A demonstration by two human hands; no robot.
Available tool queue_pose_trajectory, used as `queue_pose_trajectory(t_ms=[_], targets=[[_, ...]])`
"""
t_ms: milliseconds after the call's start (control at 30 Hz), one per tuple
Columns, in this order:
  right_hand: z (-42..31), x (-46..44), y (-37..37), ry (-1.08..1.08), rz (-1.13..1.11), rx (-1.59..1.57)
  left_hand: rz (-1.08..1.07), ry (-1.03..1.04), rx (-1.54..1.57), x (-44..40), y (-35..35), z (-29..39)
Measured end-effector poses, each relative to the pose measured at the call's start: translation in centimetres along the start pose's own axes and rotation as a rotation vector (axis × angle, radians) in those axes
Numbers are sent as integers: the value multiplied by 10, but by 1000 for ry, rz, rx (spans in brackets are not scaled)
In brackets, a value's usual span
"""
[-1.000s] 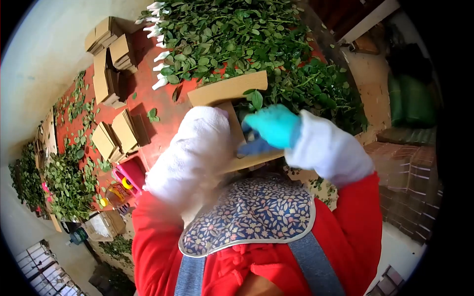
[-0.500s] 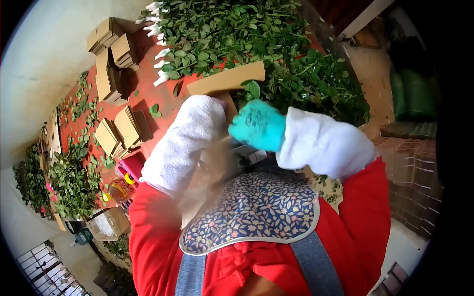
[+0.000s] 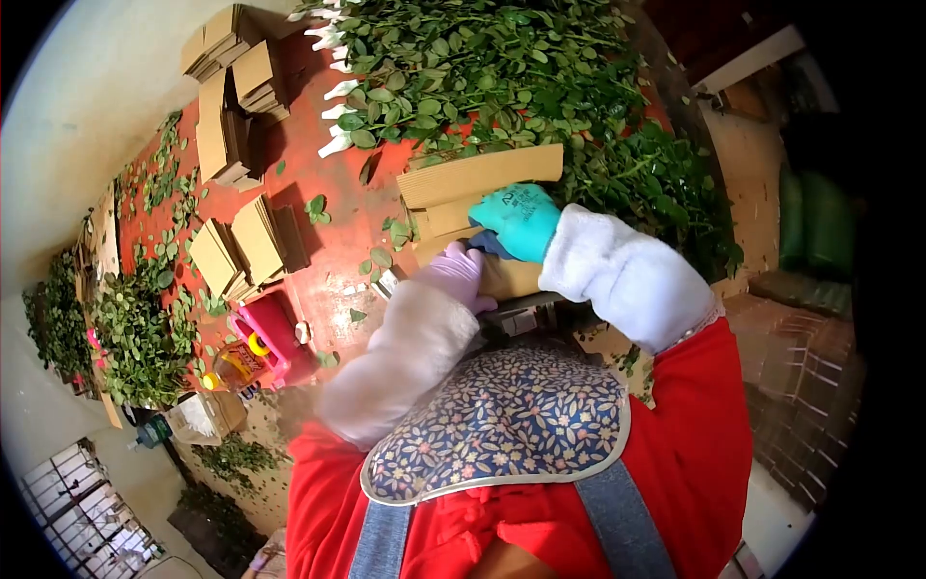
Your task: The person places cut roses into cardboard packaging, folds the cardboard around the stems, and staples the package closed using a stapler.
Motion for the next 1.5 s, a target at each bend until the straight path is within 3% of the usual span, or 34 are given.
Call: queue_pose_trajectory(t_ms=[133,233,333,433,533,600,733,800,867,933,1000,1133,1267,1500], targets=[[-8,4,-13,-34,54,6,-5,12,115,-11,9,-5],[-47,12,-59,-182,428,-15,53,-11,203,1,23,4],[-62,-5,-88,-175,368,157,209,-92,163,12,29,9],[-50,-25,-90,-236,257,259,204,-115,189,15,22,4],[-54,-36,-96,-233,172,171,238,-104,216,18,27,-2],[-57,-28,-108,-309,295,103,254,-75,214,11,35,1],[-36,18,-124,-103,332,53,16,-77,210,9,26,6],[1,50,-128,-19,537,-83,74,-107,118,12,15,8],[37,81,-131,14,517,-35,14,-89,153,17,-3,9],[49,99,-125,45,175,131,74,-54,168,11,14,2],[50,107,-107,79,108,74,79,-30,145,11,19,3],[65,105,-78,95,35,259,-8,-91,111,17,16,2],[64,95,-74,-7,36,287,187,-44,32,22,27,1],[62,95,-77,10,-31,353,117,-67,154,16,39,0]])
Point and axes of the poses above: each hand's wrist, its own x-axis away from the middle knuckle, its own y-axis out of the palm, z = x × y, the point moved 3 cm from there along -x, towards the middle knuckle, and after that the axes turned 15 degrees about -x, right-handed, at the moved point
